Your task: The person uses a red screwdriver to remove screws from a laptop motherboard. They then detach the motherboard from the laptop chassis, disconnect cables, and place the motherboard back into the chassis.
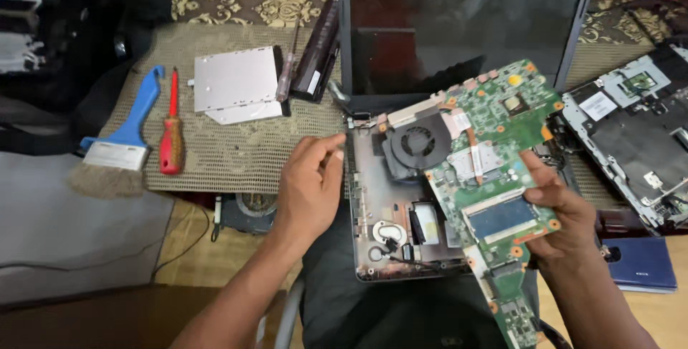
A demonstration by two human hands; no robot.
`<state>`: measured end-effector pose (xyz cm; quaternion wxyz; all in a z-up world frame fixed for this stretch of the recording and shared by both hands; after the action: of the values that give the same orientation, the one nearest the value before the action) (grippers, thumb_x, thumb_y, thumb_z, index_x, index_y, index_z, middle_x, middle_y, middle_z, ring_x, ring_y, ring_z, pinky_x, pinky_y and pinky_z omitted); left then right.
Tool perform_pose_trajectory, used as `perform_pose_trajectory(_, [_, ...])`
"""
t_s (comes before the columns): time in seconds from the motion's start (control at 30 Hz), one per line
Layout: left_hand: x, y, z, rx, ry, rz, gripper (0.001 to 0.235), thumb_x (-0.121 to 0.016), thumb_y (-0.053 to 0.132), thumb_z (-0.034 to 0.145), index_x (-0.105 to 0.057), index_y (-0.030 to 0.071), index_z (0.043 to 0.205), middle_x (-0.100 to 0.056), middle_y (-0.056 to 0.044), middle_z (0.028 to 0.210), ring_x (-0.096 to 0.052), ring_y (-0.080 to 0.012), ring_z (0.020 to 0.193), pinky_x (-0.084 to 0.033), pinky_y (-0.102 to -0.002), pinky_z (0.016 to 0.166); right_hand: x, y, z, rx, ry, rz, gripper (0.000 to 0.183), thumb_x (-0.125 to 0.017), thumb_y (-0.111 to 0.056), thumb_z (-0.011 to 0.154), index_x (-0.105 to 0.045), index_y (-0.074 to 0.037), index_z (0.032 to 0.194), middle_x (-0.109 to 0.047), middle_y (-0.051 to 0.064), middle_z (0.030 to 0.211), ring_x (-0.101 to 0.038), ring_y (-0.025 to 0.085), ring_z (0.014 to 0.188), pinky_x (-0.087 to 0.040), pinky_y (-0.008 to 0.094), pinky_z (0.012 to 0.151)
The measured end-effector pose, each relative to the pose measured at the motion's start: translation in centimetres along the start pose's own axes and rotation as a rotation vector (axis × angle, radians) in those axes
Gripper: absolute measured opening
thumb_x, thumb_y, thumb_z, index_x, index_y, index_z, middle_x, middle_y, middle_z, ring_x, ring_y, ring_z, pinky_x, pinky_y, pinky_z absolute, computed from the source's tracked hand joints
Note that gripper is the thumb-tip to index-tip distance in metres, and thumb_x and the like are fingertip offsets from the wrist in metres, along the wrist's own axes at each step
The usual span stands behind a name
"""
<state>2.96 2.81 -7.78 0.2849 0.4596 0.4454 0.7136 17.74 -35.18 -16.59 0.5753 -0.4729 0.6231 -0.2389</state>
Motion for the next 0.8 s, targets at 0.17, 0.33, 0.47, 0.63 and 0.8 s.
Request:
perform_pose_trajectory(0.17, [-0.5, 0.2, 0.1, -0.154, -0.092, 0.215, 0.043, -0.060, 0.028, 0.101, -0.064, 0.002, 0.135, -0.064, -0.013, 0.114, -0.060, -0.0322, 0.107, -0.049, -0.046, 0.091, -5.7, -3.6, -1.8, 0.062, -0.586, 0.277, 0.035, -0.048, 0.001, 0.098, -0.065, 0.021, 0.121, -0.077, 0.030, 0.098, -0.073, 0.037, 0.065, -0.062, 0.037, 0.063])
perform_pose_trajectory(0.33, [-1.1, -0.6, -0.2, -0.282, -0.047, 0.254, 0.030, -0.066, 0.013, 0.094, -0.071, 0.000, 0.121, -0.067, -0.016, 0.104, -0.060, -0.0365, 0.101, -0.046, -0.048, 0.087, 7.4, -4.7, 1.1, 0.990, -0.339, -0.775, 0.034, -0.063, -0.021, 0.101, -0.063, -0.005, 0.131, -0.051, 0.024, 0.135, -0.057, 0.037, 0.123, -0.053, 0.047, 0.101])
perform_pose_trajectory(0.47, [-1.3, -0.1, -0.5, -0.374, 0.056, 0.293, 0.024, -0.068, 0.006, 0.095, -0.075, 0.002, 0.118, -0.065, -0.013, 0.101, -0.059, -0.0325, 0.098, -0.044, -0.042, 0.087, 6.8, -4.9, 1.8, 1.058, -0.140, -0.264, 0.013, -0.061, -0.003, 0.109, -0.066, -0.001, 0.121, -0.066, 0.020, 0.094, -0.068, 0.035, 0.082, -0.060, 0.052, 0.067])
perform_pose_trajectory(0.63, [-1.7, -0.6, -1.1, -0.441, 0.094, 0.312, 0.020, -0.066, 0.005, 0.099, -0.077, 0.002, 0.116, -0.066, -0.014, 0.102, -0.062, -0.0287, 0.093, -0.048, -0.040, 0.077, -3.3, -6.9, -0.4, -0.166, -0.780, 0.721, 0.047, -0.060, -0.007, 0.108, -0.059, 0.006, 0.153, -0.064, 0.025, 0.144, -0.068, 0.034, 0.105, -0.060, 0.036, 0.062])
perform_pose_trajectory(0.8, [-1.5, -0.1, -1.0, -0.398, 0.059, 0.284, 0.024, -0.065, 0.003, 0.101, -0.078, 0.000, 0.120, -0.063, -0.013, 0.102, -0.060, -0.0243, 0.086, -0.047, -0.036, 0.068, 7.1, -5.2, 5.6, -0.094, -0.541, 0.905, 0.042, -0.056, 0.002, 0.113, -0.058, 0.005, 0.154, -0.060, 0.019, 0.154, -0.063, 0.024, 0.134, -0.060, 0.027, 0.082])
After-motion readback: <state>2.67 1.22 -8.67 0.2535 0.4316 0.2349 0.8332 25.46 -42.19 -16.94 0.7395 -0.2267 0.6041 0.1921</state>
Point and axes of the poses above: each hand's wrist, its own z-axis towards the middle knuckle, its own x-axis out of the back of the hand, y = z × x, the point moved 4 cm from there along z, towards the middle knuckle
